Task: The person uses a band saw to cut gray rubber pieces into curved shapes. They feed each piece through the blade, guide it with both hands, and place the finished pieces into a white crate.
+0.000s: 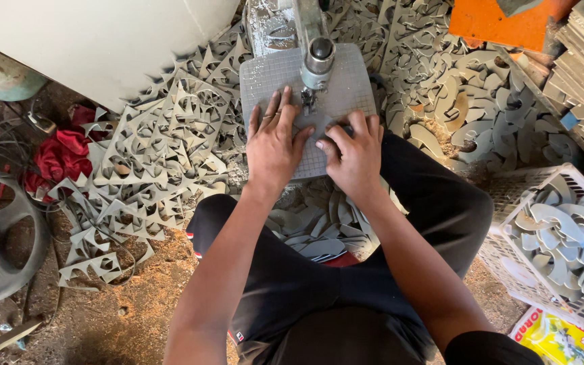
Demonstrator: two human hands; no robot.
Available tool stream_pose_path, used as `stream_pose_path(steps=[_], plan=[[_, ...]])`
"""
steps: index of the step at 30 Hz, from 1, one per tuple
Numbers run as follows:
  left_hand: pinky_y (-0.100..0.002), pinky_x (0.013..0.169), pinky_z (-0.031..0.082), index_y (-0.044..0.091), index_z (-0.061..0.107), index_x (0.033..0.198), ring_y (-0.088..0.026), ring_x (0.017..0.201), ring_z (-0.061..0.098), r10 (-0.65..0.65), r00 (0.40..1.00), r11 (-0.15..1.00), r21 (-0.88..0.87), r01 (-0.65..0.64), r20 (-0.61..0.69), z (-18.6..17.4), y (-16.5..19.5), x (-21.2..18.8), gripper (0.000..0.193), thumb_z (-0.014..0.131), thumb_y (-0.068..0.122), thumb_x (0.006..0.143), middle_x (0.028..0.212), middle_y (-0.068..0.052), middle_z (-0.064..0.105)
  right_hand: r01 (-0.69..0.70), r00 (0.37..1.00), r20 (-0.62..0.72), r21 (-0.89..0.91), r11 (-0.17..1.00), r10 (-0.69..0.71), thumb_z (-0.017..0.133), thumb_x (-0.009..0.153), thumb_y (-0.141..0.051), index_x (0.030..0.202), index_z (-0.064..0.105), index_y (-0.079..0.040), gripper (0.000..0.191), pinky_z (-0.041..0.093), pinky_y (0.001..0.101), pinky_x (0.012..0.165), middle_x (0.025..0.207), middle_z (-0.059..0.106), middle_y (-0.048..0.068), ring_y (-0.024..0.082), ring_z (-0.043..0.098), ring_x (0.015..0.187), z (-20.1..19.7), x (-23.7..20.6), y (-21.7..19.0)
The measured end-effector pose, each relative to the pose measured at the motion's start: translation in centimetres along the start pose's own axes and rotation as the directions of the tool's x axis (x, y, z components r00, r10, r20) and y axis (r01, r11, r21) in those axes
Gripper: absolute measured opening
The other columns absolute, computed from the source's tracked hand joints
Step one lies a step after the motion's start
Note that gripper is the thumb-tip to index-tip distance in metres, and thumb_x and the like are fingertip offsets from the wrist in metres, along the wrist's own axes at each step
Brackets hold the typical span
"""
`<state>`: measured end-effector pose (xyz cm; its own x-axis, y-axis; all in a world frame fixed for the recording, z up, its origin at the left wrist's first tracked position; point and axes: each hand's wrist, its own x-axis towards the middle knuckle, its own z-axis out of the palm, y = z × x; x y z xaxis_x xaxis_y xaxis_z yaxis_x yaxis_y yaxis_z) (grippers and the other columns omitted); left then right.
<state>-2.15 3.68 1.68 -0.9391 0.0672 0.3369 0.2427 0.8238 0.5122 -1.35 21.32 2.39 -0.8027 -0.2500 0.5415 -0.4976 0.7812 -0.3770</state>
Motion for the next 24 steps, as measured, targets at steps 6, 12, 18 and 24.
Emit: stream_pose_path(steps=[6,12,18,24], plan=[[-0.054,0.121,0.028,0.006,0.062,0.123,-0.03,0.146,0.045,-0.009,1.0,1.0,0.013,0.008,0.021,-0.2,0.0,0.3,0.039,0.069,0.036,0.098,0.156,-0.014,0.05,-0.019,1.0,0.015,-0.033,0.999,0.019,0.086,0.082,-0.021,0.095,0.073,-0.009,0.022,0.042,0.0487,0.09,0.106,0.054,0.009,0.035,0.049,0.101,0.3,0.2,-0.1],[-0.054,0.122,0.027,0.007,0.062,0.125,-0.03,0.147,0.044,-0.015,1.0,1.0,0.012,0.014,0.022,-0.3,0.1,0.6,0.039,0.068,0.036,0.099,0.156,-0.013,0.05,-0.045,0.999,0.023,-0.027,0.999,0.045,0.086,0.082,-0.02,0.095,0.074,-0.01,0.021,0.043,0.0481,0.091,0.105,0.055,0.007,0.035,0.05,0.102,0.4,0.4,-0.1],[-0.054,0.121,0.027,0.007,0.062,0.126,-0.03,0.147,0.044,-0.002,1.0,1.0,0.008,0.002,0.019,-0.3,-0.3,0.9,0.04,0.068,0.035,0.099,0.156,-0.013,0.049,-0.064,0.997,0.031,-0.044,0.997,0.066,0.086,0.08,-0.02,0.094,0.072,-0.011,0.022,0.043,0.0489,0.089,0.103,0.054,0.009,0.036,0.051,0.102,0.5,1.1,-0.5],[-0.054,0.122,0.026,0.008,0.063,0.126,-0.029,0.148,0.042,0.017,0.998,1.0,-0.003,-0.016,0.062,-0.5,-1.1,1.6,0.04,0.069,0.035,0.098,0.157,-0.012,0.048,-0.065,0.998,0.019,-0.045,0.997,0.065,0.086,0.081,-0.019,0.095,0.072,-0.01,0.022,0.044,0.0492,0.09,0.104,0.053,0.011,0.036,0.051,0.101,0.5,1.5,-1.2]])
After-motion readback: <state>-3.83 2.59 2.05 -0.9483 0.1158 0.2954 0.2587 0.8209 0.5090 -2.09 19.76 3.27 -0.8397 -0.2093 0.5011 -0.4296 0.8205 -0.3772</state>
